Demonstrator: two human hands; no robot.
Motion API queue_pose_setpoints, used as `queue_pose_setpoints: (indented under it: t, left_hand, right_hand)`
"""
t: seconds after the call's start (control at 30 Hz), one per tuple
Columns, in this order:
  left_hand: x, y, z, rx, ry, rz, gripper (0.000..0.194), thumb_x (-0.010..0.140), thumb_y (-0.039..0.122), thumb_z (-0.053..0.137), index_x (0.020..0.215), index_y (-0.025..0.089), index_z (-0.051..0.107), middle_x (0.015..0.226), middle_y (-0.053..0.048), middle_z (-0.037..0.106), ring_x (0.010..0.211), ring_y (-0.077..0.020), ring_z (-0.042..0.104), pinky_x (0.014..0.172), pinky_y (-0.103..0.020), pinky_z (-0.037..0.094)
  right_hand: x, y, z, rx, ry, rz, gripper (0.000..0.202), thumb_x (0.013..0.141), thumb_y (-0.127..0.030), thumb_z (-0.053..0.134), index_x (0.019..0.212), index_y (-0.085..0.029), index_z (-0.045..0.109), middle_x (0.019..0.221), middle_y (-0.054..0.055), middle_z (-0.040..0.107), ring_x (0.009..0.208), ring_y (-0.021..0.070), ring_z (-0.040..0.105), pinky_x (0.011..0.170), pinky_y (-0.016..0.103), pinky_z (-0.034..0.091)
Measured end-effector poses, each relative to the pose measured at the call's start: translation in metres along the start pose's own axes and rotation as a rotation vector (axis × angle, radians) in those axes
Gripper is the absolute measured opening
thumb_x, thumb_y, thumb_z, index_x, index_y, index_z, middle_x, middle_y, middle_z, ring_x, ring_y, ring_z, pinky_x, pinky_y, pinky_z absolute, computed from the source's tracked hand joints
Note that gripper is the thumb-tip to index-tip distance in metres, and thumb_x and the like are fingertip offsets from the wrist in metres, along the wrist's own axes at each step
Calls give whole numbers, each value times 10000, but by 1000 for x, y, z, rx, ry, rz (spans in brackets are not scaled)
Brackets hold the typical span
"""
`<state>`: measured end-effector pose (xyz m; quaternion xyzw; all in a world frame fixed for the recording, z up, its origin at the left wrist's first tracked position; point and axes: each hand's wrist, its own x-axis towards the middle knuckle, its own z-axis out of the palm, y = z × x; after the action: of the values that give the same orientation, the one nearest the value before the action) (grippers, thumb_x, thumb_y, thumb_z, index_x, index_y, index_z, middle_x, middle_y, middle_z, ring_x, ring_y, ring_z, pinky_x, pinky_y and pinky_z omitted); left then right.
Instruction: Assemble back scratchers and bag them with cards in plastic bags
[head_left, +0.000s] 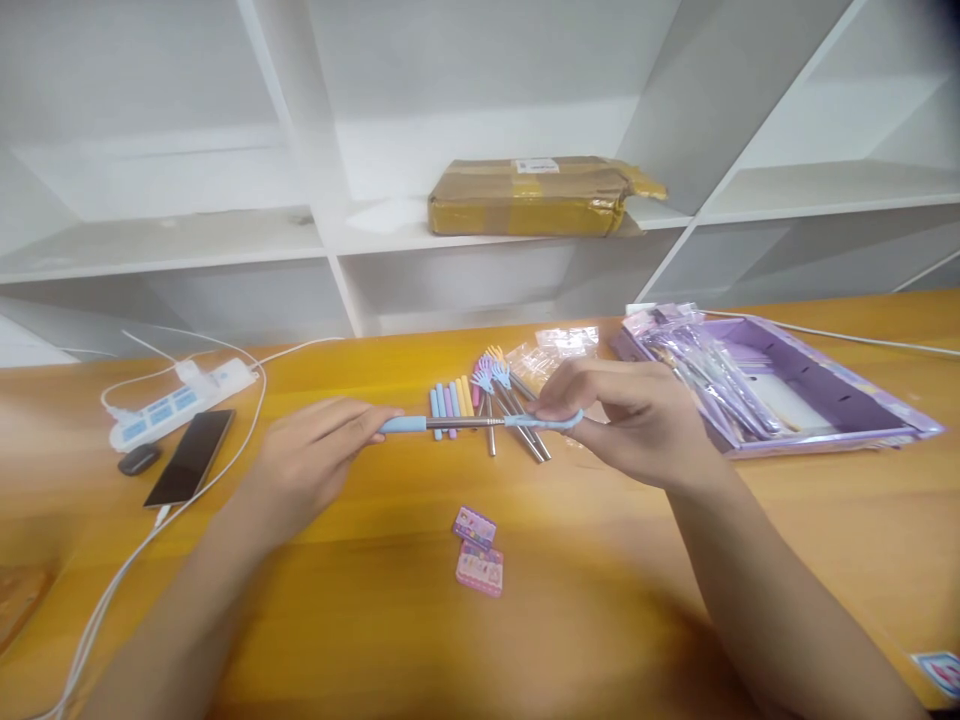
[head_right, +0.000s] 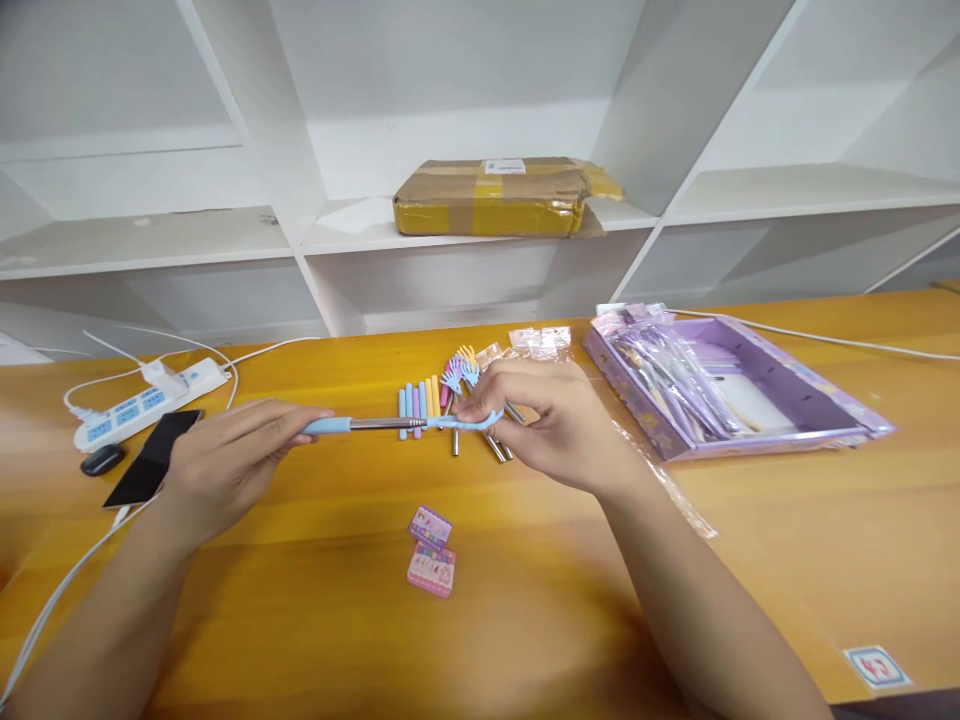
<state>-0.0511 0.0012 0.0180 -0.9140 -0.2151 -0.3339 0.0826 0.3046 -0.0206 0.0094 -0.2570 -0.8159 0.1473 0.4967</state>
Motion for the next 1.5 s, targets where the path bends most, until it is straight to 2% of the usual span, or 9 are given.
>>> queue_pose_setpoints:
  t: [0.3, 0.53, 0.67, 0.83, 1.07, 1.27, 1.4, 1.5]
  left_hand:
    - [-2, 4, 10, -42, 28, -25, 357, 999, 13, 607, 1304, 183, 684, 1022, -82, 797, 867, -177, 742, 766, -293, 585]
    - [2, 7, 4, -42, 23, -19, 326, 1004, 26, 596, 1269, 192, 689, 998, -69, 799, 839, -177, 739, 732, -289, 575]
    - [1, 10, 4, -37, 20, -22, 333, 1006, 21, 581, 1270, 199, 680, 1012, -68, 799, 862, -180, 741, 743, -289, 577]
    - [-2, 10, 12, -60, 15, -28, 319, 992, 4, 594, 1251, 170, 679, 1011, -76, 794, 860, -172, 733, 767, -281, 576]
    - [-1, 11, 15, -56, 9, -37, 304, 1016, 37, 573, 1251, 204, 672, 1001, -61, 797, 846, -168, 728, 761, -286, 579]
    - [0, 12, 16, -69, 2, -47, 275, 1027, 46, 559, 1219, 201, 681, 979, -63, 800, 831, -160, 736, 737, -278, 582]
    - [-2, 8, 7, -88, 2, -35, 293, 1037, 67, 565, 1259, 216, 684, 1030, -67, 816, 881, -167, 764, 761, -280, 596]
    - [-2, 7, -8, -117, -87, -71, 268, 1067, 137, 568, 1294, 221, 685, 1058, -64, 820, 885, -168, 775, 769, -276, 598]
  right_hand:
    - [-1, 0, 2, -1, 10, 10, 200, 945, -80, 749, 908, -277, 756, 861, 4, 799, 813, 183, 760, 688, 358, 609]
    - [-1, 1, 9, -19, -3, 21, 154, 964, -141, 751, 911, -284, 768, 824, 12, 794, 779, 192, 757, 654, 363, 599]
    - [0, 0, 12, 16, 22, 12, 157, 940, -123, 766, 902, -275, 776, 815, 22, 793, 755, 200, 761, 627, 356, 594]
    - [-1, 2, 11, 6, 6, 4, 206, 921, -67, 756, 916, -272, 780, 815, 16, 792, 760, 195, 756, 633, 353, 591]
    - [-3, 4, 12, 27, 7, 55, 134, 911, -145, 820, 889, -276, 798, 814, 19, 794, 740, 199, 750, 627, 356, 589]
    - [-4, 6, 14, 42, -20, 10, 173, 927, -115, 790, 963, -284, 794, 860, 18, 798, 763, 189, 749, 650, 355, 594]
    - [-6, 4, 16, 53, -46, 44, 177, 924, -116, 800, 996, -277, 784, 867, 10, 786, 783, 177, 742, 679, 341, 593]
    - [-5, 0, 17, 104, -58, 183, 180, 897, -174, 853, 1029, -257, 762, 917, 15, 768, 795, 163, 727, 694, 323, 596]
